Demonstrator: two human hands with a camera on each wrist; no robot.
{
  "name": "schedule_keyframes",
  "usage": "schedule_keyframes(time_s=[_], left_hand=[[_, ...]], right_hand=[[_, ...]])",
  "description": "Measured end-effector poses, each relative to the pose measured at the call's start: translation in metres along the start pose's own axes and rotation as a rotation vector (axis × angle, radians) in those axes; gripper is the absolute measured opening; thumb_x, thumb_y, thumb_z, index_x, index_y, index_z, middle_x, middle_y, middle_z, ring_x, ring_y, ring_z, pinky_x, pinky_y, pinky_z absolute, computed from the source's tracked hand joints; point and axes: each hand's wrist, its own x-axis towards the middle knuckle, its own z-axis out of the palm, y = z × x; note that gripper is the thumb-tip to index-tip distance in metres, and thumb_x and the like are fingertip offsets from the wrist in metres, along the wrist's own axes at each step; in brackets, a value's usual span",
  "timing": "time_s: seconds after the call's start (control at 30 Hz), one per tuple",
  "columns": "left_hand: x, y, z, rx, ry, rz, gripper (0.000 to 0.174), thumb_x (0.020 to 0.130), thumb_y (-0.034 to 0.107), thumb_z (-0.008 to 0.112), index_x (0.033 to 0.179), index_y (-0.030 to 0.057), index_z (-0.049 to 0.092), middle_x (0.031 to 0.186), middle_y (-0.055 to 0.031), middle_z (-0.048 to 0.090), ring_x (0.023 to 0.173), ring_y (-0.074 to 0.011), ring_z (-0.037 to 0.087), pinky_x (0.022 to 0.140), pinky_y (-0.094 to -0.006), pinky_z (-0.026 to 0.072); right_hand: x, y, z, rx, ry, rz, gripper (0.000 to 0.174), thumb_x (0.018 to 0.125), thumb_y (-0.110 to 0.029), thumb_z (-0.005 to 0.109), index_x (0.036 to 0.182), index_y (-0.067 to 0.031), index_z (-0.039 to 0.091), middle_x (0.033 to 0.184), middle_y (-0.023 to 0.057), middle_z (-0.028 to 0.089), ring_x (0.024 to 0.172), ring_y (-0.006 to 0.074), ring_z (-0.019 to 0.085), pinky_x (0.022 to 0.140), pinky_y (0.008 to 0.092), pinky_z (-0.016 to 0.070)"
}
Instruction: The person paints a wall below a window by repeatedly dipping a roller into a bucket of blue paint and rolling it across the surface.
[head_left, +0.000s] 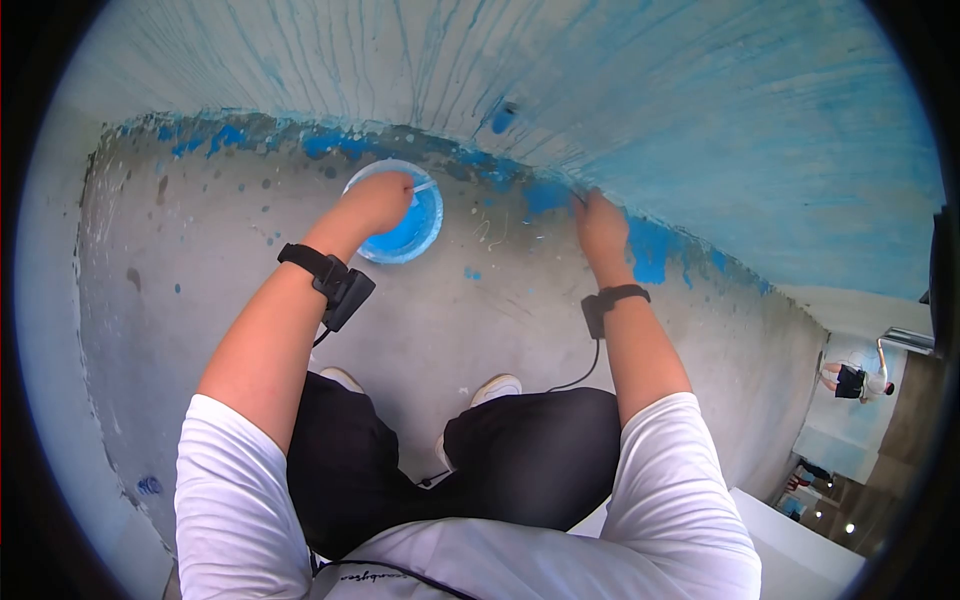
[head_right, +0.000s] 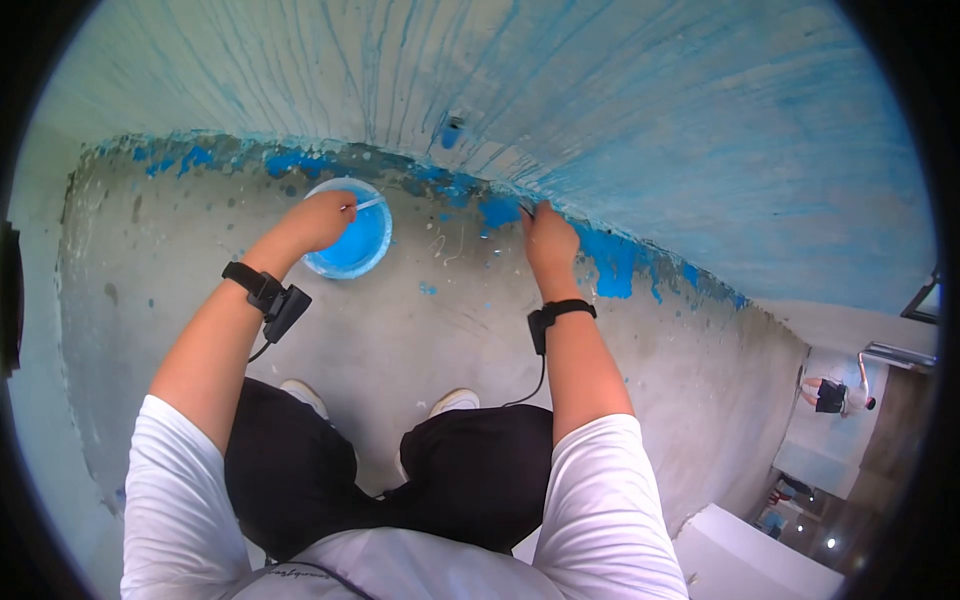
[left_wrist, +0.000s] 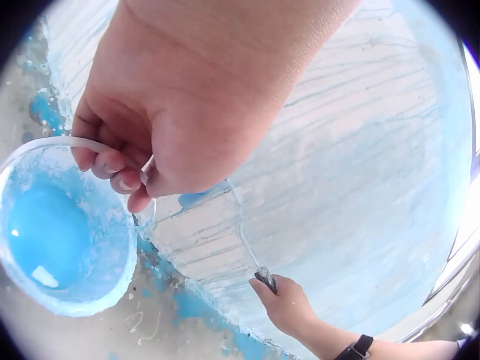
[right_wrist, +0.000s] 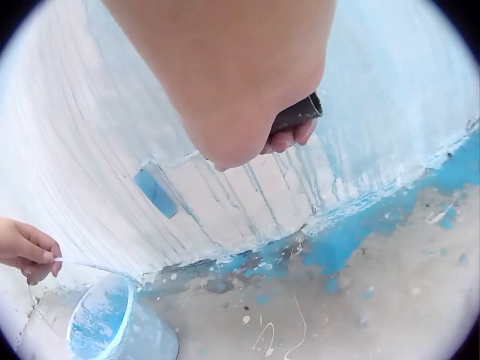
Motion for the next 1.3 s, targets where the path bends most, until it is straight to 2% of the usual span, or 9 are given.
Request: schedule_keyframes(time_s=[0.23, 0.4, 0.5, 0.6, 0.67, 0.77, 1.0, 1.17, 1.3], left_hand=[[0.001, 0.003, 0.000, -0.057, 0.006, -0.007, 0.020, 0.091, 0.019, 0.050, 0.095, 0.0058, 0.063, 0.091, -0.0187, 0.064, 0.086, -0.0374, 0.060, 0.073, -0.0448, 0.0462], [0.002, 0.002, 0.000, 0.001, 0.018, 0.026, 0.020, 0.091, 0.020, 0.051, 0.095, 0.0053, 0.063, 0.093, -0.0184, 0.064, 0.086, -0.0374, 0.060, 0.074, -0.0445, 0.0463], [0.005, -0.010, 0.001, -0.010, 0.044, 0.025, 0.020, 0.091, 0.021, 0.052, 0.095, 0.0057, 0.064, 0.096, -0.0178, 0.065, 0.090, -0.0376, 0.060, 0.076, -0.0447, 0.0473], [-0.001, -0.020, -0.006, -0.024, 0.112, 0.023, 0.019, 0.090, 0.021, 0.055, 0.096, 0.0061, 0.064, 0.098, -0.0168, 0.065, 0.093, -0.0376, 0.061, 0.079, -0.0444, 0.0484], [-0.003, -0.022, -0.009, -0.042, 0.157, -0.003, 0.019, 0.089, 0.021, 0.057, 0.096, 0.0060, 0.064, 0.098, -0.0162, 0.065, 0.094, -0.0373, 0.061, 0.080, -0.0439, 0.0485], [-0.004, -0.025, -0.013, -0.017, 0.207, -0.054, 0.018, 0.089, 0.020, 0.057, 0.099, 0.0064, 0.063, 0.100, -0.0160, 0.066, 0.095, -0.0368, 0.061, 0.081, -0.0435, 0.0489], [0.000, -0.027, -0.006, -0.072, 0.407, -0.119, 0.019, 0.088, 0.019, 0.057, 0.100, 0.0065, 0.064, 0.091, -0.0175, 0.066, 0.086, -0.0348, 0.063, 0.074, -0.0423, 0.0493], [0.001, -0.023, -0.008, -0.058, 0.369, -0.116, 0.019, 0.088, 0.019, 0.057, 0.100, 0.0069, 0.064, 0.091, -0.0172, 0.066, 0.086, -0.0345, 0.063, 0.073, -0.0420, 0.0493], [0.000, -0.021, -0.010, -0.029, 0.286, -0.145, 0.020, 0.091, 0.021, 0.054, 0.106, 0.0105, 0.063, 0.103, -0.0149, 0.066, 0.097, -0.0344, 0.062, 0.081, -0.0428, 0.0496]], right_hand=[[-0.064, 0.092, 0.006, -0.017, -0.094, 0.401, 0.041, 0.091, -0.044, 0.055, 0.089, -0.0031, 0.056, 0.081, 0.0204, 0.066, 0.077, 0.0406, 0.063, 0.064, 0.0508, 0.0490], [-0.057, 0.077, -0.013, 0.046, -0.101, 0.482, 0.044, 0.087, -0.047, 0.059, 0.090, -0.0026, 0.061, 0.083, 0.0222, 0.066, 0.078, 0.0409, 0.063, 0.068, 0.0498, 0.0495], [-0.041, 0.057, -0.019, 0.099, -0.147, 0.372, 0.046, 0.085, -0.048, 0.061, 0.085, -0.0021, 0.064, 0.080, 0.0239, 0.065, 0.079, 0.0414, 0.063, 0.067, 0.0484, 0.0484], [-0.027, 0.041, -0.012, 0.406, -0.181, 0.224, 0.050, 0.083, -0.050, 0.062, 0.081, -0.0005, 0.064, 0.070, 0.0215, 0.062, 0.069, 0.0361, 0.063, 0.062, 0.0446, 0.0464], [-0.015, 0.023, -0.020, 0.492, -0.581, 0.190, 0.047, 0.083, -0.051, 0.063, 0.082, -0.0033, 0.063, 0.064, 0.0059, 0.057, 0.061, 0.0190, 0.054, 0.059, 0.0330, 0.0430], [-0.011, -0.006, -0.045, 0.526, -0.811, 0.190, 0.052, 0.082, -0.056, 0.062, 0.081, -0.0044, 0.062, 0.067, 0.0021, 0.055, 0.062, 0.0133, 0.050, 0.057, 0.0301, 0.0413], [-0.008, -0.042, -0.044, 0.473, -1.049, 0.091, 0.063, 0.077, -0.065, 0.063, 0.082, -0.0020, 0.064, 0.070, 0.0082, 0.059, 0.063, 0.0199, 0.054, 0.058, 0.0323, 0.0435], [-0.013, -0.069, -0.038, 0.539, -0.839, -0.303, 0.055, 0.087, -0.051, 0.058, 0.100, 0.0024, 0.059, 0.098, 0.0208, 0.065, 0.091, 0.0353, 0.061, 0.079, 0.0414, 0.0461], [-0.015, -0.091, -0.029, 0.529, -0.835, -0.377, 0.050, 0.089, -0.044, 0.057, 0.110, 0.0017, 0.055, 0.102, 0.0225, 0.064, 0.093, 0.0368, 0.061, 0.079, 0.0424, 0.0466]])
